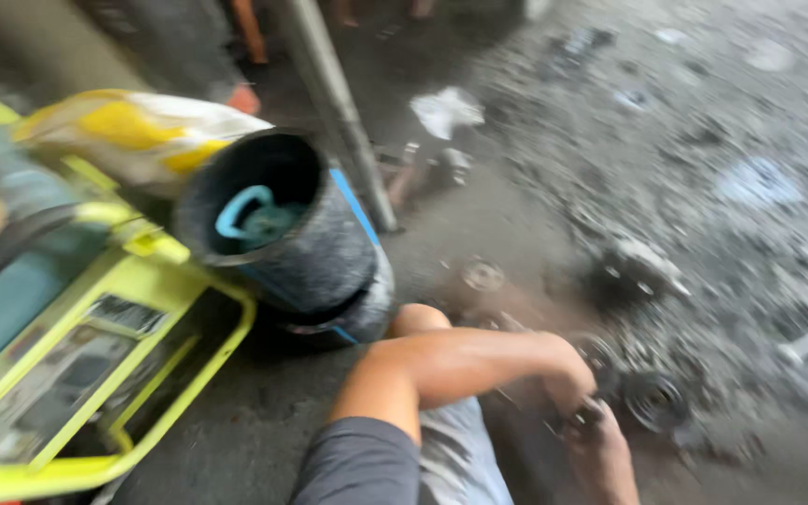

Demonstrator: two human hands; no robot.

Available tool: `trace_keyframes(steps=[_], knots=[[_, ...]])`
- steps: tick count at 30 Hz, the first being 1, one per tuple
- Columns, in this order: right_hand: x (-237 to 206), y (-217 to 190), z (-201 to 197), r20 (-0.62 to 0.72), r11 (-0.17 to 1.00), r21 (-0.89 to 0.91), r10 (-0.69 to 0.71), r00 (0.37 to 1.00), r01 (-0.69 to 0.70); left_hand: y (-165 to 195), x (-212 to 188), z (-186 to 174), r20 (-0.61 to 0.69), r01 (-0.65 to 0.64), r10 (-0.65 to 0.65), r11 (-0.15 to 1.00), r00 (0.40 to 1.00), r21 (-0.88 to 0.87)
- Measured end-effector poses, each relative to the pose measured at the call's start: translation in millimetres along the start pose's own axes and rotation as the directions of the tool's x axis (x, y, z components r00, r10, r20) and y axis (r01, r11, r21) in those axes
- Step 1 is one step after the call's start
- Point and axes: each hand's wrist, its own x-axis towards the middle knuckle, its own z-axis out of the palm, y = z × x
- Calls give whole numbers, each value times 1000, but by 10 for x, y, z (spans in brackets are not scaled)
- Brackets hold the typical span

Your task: The person disassembles a mechanical component, likely an alternator or starter motor, using a power drill and wrench. They remove bolts and separate parts, placing them on the floor.

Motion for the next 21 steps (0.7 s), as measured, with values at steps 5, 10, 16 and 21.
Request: trace_keyframes(steps=[5,10,16,21], knots=[[79,-54,25,-101,715,-697,-177,979,57,-75,140,-9,97,103,-98,994,990,-44],[-34,-41,-92,85,264,-944,-379,922,195,-64,161,15,-48,-40,46,993,998,109],[-163,-112,-5,-47,628,-772,-204,978,94,-23,-26,67,-29,-425,427,904,904,53],[-338,-304,228,137,418,-859,-368,920,295,48,-61,62,-43,33,-31,999,999,38]])
